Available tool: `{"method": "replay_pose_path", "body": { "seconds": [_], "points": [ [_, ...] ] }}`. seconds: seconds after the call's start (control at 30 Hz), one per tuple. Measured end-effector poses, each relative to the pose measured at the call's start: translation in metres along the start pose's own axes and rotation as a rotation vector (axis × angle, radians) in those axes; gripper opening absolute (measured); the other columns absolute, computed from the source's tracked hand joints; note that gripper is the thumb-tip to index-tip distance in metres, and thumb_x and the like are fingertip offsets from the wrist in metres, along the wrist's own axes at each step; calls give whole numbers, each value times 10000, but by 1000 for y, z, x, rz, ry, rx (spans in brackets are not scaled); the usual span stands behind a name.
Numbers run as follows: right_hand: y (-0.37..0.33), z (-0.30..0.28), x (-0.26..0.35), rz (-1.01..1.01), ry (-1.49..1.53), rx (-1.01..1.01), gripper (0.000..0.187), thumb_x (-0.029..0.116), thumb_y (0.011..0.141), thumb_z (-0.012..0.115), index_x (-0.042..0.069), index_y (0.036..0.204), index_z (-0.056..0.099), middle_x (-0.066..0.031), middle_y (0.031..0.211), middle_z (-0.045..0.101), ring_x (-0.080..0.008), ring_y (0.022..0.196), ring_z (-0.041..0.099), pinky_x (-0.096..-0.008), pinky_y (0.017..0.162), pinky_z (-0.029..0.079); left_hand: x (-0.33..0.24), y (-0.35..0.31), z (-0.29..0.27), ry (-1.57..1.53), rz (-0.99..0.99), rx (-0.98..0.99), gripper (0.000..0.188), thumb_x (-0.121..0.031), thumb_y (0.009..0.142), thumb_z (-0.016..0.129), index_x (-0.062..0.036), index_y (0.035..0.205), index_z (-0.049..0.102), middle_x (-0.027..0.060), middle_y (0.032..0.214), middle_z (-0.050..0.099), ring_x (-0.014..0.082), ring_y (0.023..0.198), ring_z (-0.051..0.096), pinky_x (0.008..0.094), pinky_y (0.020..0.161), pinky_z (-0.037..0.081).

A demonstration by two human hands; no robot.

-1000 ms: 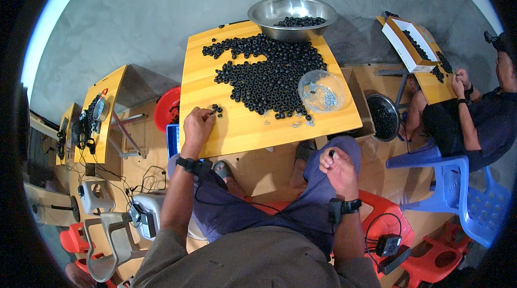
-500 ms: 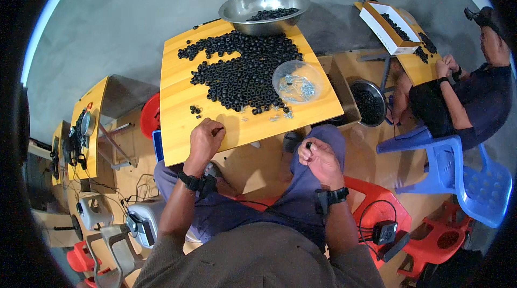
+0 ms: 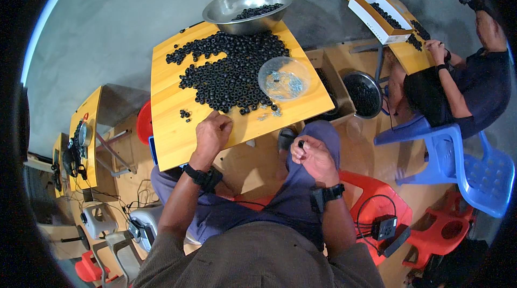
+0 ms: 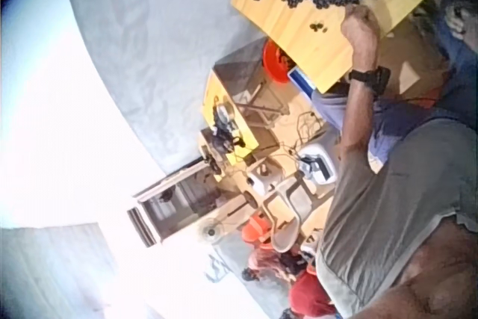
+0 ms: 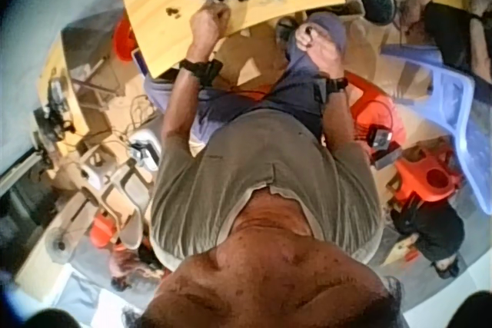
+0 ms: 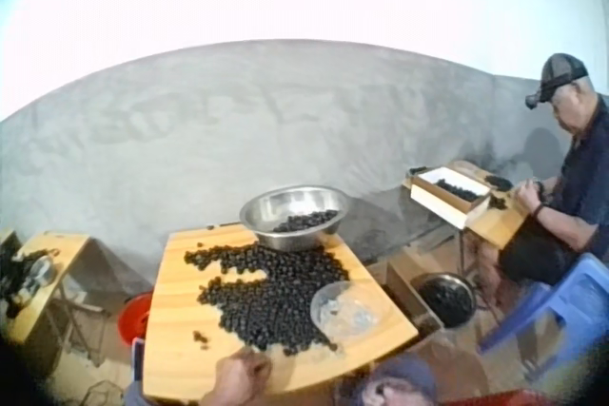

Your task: Manually sorting and assembling small black plastic and rubber components at a workstation.

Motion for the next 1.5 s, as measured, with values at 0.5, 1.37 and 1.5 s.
{"method": "replay_pose_path", "body": {
  "seconds": [0.5, 1.37, 1.5],
  "points": [
    [-1, -6, -2, 6, 29, 12, 254, 250, 985, 636, 7, 1059, 642, -29, 832, 539, -134, 787, 490, -288, 669, 416, -1, 13, -8, 30, 10, -15, 52, -100, 826, 691, -56, 799, 698, 112, 775, 637, 334, 672, 657, 430, 617, 533],
    [2, 13, -11, 62, -63, -72, 213, 187, 960, 675, 6, 1072, 669, -21, 858, 602, -111, 736, 532, -255, 678, 440, -121, -13, -31, -352, 257, 210, 114, -5, 829, 720, -13, 930, 668, 129, 815, 619, 317, 719, 651, 391, 648, 528],
    [-1, 11, -16, 76, -139, -106, 218, 181, 964, 679, 11, 1101, 680, 0, 869, 620, -102, 741, 557, -244, 691, 459, -144, -27, -25, -359, 310, 301, 138, -33, 826, 744, -31, 945, 676, 121, 838, 626, 306, 744, 656, 389, 650, 524]
  ]
}}
Point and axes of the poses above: each hand's wrist, its own y-axis towards the middle knuckle, its own z-axis out of the palm, x = y × z, the point moved 6 cm from there along y, towards the middle knuckle
